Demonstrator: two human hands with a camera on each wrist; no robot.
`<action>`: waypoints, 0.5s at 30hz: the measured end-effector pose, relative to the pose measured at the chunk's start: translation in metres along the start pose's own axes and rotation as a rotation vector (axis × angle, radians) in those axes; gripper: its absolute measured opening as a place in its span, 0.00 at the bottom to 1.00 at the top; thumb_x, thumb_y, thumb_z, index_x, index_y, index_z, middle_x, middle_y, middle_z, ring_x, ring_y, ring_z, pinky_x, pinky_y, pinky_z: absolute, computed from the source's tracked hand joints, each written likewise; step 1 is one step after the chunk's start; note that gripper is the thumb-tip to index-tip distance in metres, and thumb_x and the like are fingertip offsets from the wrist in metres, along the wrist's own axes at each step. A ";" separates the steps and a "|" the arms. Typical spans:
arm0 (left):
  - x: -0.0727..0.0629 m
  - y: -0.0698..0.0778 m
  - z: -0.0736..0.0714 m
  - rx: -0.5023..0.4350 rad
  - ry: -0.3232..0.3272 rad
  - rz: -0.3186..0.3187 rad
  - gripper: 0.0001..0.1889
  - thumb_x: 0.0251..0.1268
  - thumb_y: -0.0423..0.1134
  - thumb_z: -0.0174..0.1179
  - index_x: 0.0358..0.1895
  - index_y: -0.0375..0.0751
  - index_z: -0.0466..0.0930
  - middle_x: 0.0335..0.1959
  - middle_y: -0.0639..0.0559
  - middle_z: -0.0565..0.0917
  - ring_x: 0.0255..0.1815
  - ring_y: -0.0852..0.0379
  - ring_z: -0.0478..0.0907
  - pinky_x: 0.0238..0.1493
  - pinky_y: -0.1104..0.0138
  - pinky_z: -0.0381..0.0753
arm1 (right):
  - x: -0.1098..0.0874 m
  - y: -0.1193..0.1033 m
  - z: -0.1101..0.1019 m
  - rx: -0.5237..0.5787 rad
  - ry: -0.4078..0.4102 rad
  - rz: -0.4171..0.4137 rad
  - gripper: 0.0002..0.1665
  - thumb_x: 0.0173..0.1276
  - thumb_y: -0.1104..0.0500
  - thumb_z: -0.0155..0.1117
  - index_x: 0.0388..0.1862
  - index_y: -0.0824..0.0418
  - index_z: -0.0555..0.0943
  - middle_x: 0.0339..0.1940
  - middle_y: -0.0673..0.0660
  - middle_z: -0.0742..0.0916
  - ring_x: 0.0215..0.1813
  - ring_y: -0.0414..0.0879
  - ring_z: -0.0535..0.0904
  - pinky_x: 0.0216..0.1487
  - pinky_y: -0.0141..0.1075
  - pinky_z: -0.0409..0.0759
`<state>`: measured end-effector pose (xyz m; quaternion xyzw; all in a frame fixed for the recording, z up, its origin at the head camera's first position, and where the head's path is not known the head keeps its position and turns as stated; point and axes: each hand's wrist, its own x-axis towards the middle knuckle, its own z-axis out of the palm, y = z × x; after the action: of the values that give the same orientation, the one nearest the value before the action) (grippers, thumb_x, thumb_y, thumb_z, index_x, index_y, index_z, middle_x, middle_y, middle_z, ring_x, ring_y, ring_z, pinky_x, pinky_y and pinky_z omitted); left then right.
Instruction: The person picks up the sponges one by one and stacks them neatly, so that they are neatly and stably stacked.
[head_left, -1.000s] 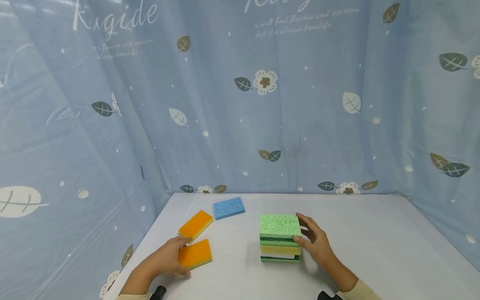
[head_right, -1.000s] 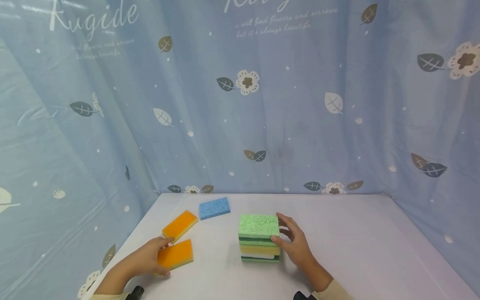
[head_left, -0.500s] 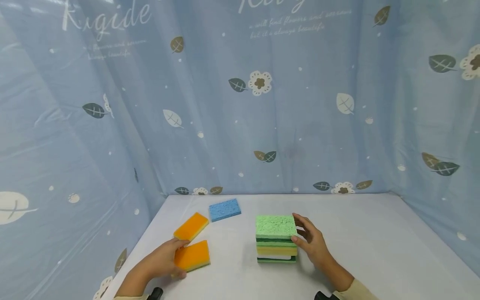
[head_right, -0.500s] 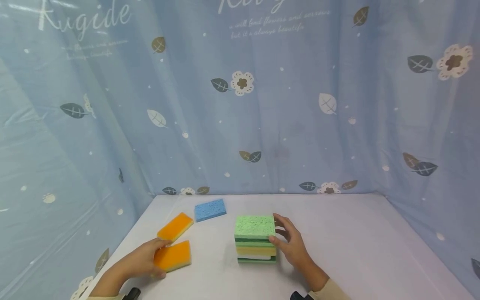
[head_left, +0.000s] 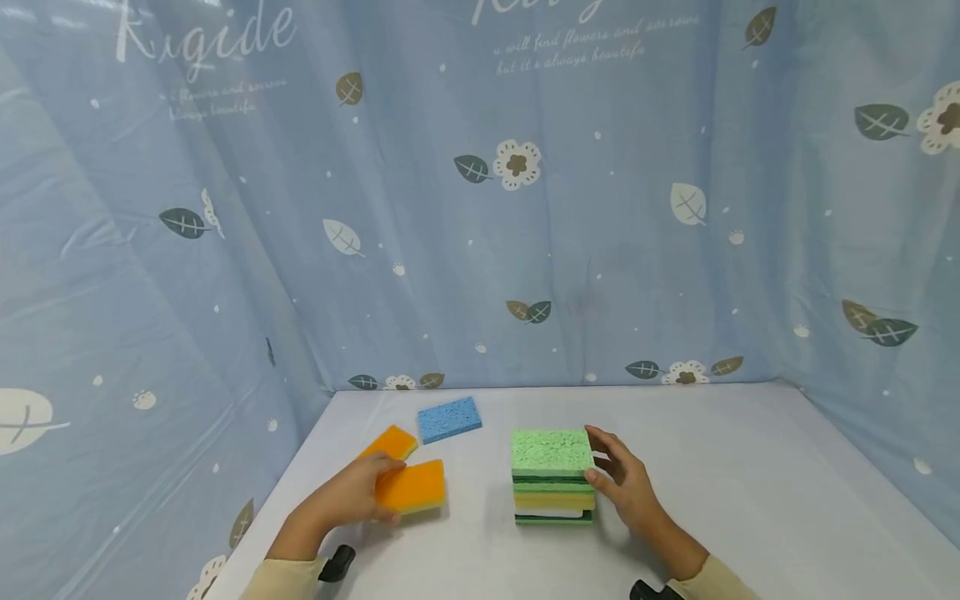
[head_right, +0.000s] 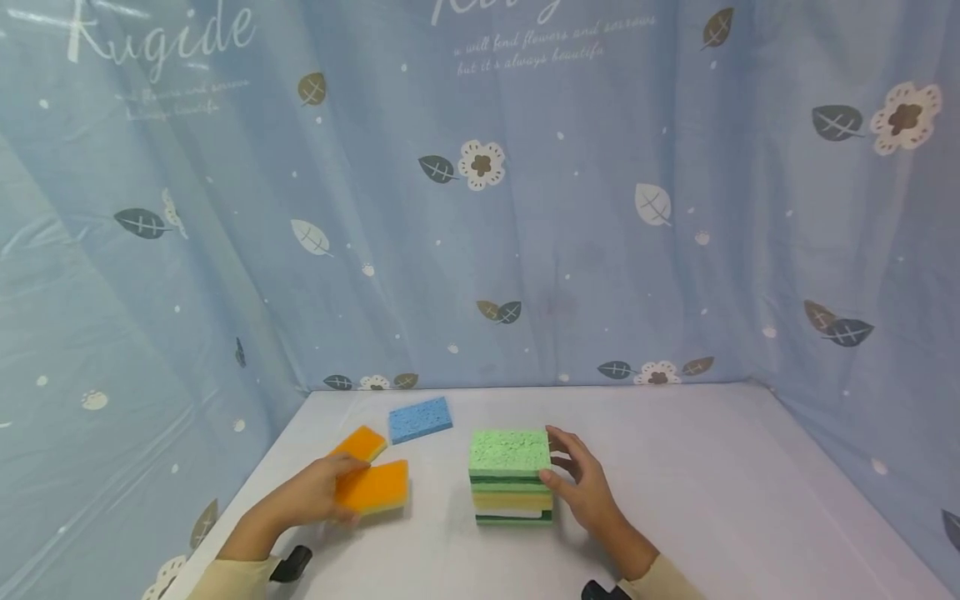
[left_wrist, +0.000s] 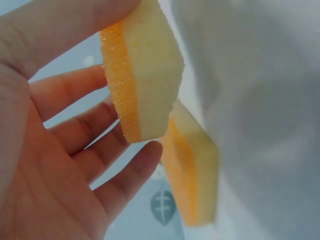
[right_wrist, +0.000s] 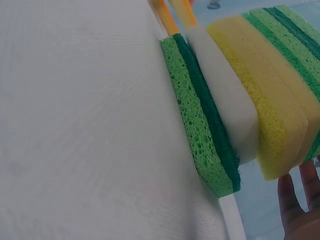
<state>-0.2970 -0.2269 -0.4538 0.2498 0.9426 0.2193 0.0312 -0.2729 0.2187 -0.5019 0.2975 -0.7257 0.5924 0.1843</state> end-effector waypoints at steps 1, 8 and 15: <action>0.003 0.002 0.000 0.003 0.002 0.002 0.38 0.37 0.47 0.81 0.58 0.38 0.79 0.53 0.52 0.78 0.49 0.53 0.73 0.58 0.50 0.72 | 0.000 0.000 0.000 0.002 0.000 -0.002 0.37 0.66 0.72 0.60 0.73 0.61 0.63 0.60 0.63 0.75 0.61 0.48 0.72 0.59 0.33 0.72; 0.021 0.013 -0.003 0.019 0.038 0.067 0.36 0.38 0.46 0.80 0.57 0.41 0.79 0.56 0.50 0.78 0.54 0.50 0.72 0.59 0.50 0.71 | -0.001 0.004 0.000 0.016 0.000 -0.020 0.37 0.66 0.72 0.60 0.73 0.63 0.63 0.59 0.63 0.75 0.61 0.47 0.72 0.59 0.34 0.73; 0.038 0.026 -0.010 0.042 0.063 0.118 0.35 0.40 0.47 0.80 0.57 0.44 0.79 0.54 0.54 0.76 0.52 0.52 0.71 0.58 0.51 0.71 | 0.000 0.002 0.000 0.018 0.005 -0.026 0.38 0.65 0.73 0.60 0.74 0.62 0.63 0.59 0.63 0.75 0.60 0.45 0.72 0.58 0.34 0.73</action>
<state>-0.3201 -0.1924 -0.4319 0.2986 0.9311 0.2087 -0.0170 -0.2745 0.2193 -0.5034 0.3071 -0.7159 0.5971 0.1912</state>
